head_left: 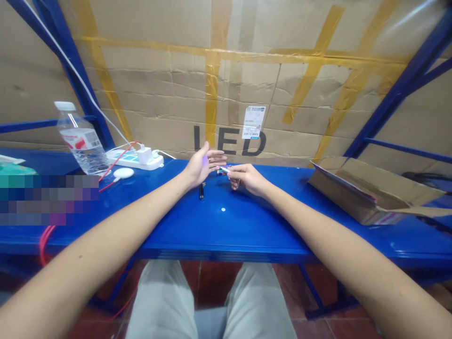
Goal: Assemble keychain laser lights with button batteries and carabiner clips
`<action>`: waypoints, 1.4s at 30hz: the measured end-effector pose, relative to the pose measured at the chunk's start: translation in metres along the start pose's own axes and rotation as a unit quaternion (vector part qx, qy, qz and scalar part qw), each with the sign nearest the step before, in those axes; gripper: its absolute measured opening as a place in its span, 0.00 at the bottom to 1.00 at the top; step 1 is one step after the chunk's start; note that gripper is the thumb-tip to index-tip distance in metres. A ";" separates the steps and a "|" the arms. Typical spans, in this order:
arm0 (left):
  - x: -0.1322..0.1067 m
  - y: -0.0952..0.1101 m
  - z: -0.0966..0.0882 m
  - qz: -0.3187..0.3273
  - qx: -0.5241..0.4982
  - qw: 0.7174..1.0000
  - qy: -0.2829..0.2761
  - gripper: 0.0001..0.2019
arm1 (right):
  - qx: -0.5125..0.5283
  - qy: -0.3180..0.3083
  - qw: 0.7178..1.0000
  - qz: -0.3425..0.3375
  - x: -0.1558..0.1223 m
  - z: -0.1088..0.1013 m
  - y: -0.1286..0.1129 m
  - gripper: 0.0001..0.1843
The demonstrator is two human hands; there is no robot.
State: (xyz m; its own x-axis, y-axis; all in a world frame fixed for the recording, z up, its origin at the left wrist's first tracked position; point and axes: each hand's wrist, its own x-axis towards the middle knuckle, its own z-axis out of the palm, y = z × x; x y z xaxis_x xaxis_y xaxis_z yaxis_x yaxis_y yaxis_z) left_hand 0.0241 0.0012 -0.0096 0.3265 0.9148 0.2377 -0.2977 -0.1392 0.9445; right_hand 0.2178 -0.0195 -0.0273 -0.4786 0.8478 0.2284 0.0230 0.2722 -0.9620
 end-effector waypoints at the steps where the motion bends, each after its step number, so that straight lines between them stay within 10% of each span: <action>1: 0.001 0.000 -0.002 -0.009 -0.014 1.000 0.012 0.35 | -0.033 0.007 0.999 -0.006 0.000 -0.001 -0.001 0.13; 9: -0.001 0.003 -0.005 -0.018 -0.028 0.997 0.065 0.36 | -0.184 0.018 0.983 -0.020 0.000 -0.001 -0.004 0.18; 42: -0.003 0.006 -0.008 -0.031 -0.035 0.999 -0.004 0.38 | -0.234 -0.015 0.971 -0.042 -0.001 -0.001 -0.007 0.22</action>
State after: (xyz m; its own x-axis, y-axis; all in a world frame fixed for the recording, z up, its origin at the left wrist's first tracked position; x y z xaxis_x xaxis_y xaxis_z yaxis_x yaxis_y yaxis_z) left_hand 0.0139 0.0012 -0.0067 0.3525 0.9180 0.1816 -0.3394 -0.0554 0.9390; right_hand 0.2191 -0.0220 -0.0203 -0.5209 0.8024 0.2914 0.3758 0.5220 -0.7657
